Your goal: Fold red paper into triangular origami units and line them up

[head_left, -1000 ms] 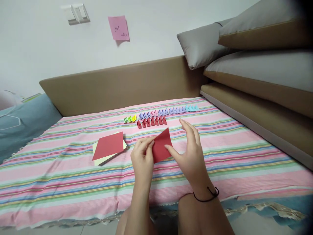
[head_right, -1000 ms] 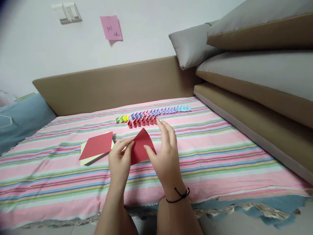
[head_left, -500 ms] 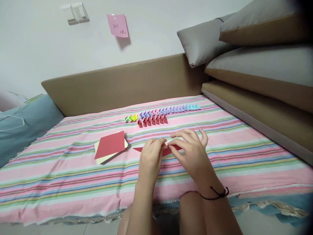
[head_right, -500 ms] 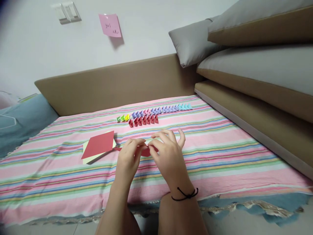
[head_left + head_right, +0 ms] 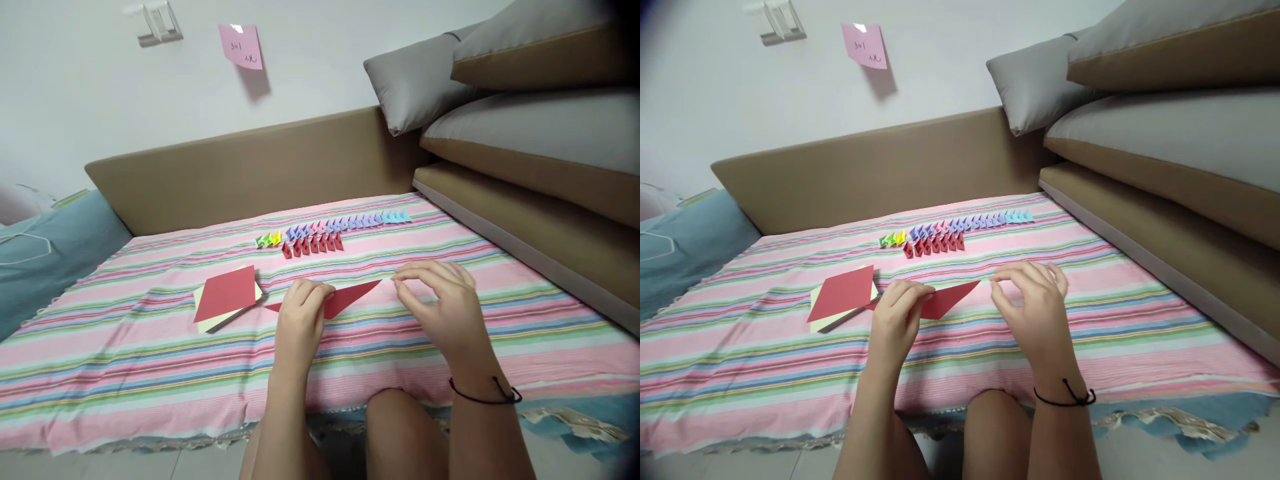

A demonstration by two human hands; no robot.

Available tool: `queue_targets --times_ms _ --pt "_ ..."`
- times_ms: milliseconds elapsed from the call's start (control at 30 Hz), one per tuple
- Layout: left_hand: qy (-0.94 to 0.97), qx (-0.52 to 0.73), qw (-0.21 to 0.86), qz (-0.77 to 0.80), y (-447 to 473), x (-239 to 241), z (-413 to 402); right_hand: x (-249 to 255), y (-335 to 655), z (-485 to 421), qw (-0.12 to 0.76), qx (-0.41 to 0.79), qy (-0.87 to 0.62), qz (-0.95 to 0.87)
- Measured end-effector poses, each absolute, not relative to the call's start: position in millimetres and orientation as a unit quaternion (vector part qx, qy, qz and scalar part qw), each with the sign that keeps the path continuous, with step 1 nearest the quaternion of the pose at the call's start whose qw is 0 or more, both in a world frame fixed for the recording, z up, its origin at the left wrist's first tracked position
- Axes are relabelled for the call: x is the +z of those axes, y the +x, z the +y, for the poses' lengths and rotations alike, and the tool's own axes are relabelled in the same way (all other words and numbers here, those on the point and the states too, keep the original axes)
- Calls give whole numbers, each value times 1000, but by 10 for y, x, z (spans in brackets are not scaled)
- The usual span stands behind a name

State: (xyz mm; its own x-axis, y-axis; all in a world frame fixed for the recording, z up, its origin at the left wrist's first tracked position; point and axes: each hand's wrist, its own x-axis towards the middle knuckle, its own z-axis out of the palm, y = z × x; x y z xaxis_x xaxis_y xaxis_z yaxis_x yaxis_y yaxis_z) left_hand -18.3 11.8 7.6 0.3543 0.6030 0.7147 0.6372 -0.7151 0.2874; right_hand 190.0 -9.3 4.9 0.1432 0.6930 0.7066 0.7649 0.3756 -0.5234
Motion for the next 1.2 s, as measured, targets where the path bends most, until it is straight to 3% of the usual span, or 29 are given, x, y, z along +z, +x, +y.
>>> queue_targets --times_ms 133,300,567,667,767,833,1000,1200 --pt "-831 -400 8 -387 -73 83 74 82 1750 -66 490 69 -487 -719" --pt "-829 -368 32 -421 -63 84 75 60 1738 -52 476 46 -487 -731" --pt "-704 -453 93 -540 -539 60 204 2 1957 -117 587 108 -557 -577" --pt "-594 -569 -61 -565 -507 41 202 -23 1890 -80 642 231 -557 -474" --pt "-498 -624 -363 -480 -315 46 176 -42 1753 -26 675 366 -496 -406" --pt "-450 -603 -507 -420 -182 57 156 -53 1668 4 676 411 -474 -387" --pt "-383 -622 -552 -403 -78 80 128 -66 1602 24 654 415 -473 -420" --pt "-355 -630 -529 -444 -138 105 133 -47 1658 -7 543 482 -481 -492"
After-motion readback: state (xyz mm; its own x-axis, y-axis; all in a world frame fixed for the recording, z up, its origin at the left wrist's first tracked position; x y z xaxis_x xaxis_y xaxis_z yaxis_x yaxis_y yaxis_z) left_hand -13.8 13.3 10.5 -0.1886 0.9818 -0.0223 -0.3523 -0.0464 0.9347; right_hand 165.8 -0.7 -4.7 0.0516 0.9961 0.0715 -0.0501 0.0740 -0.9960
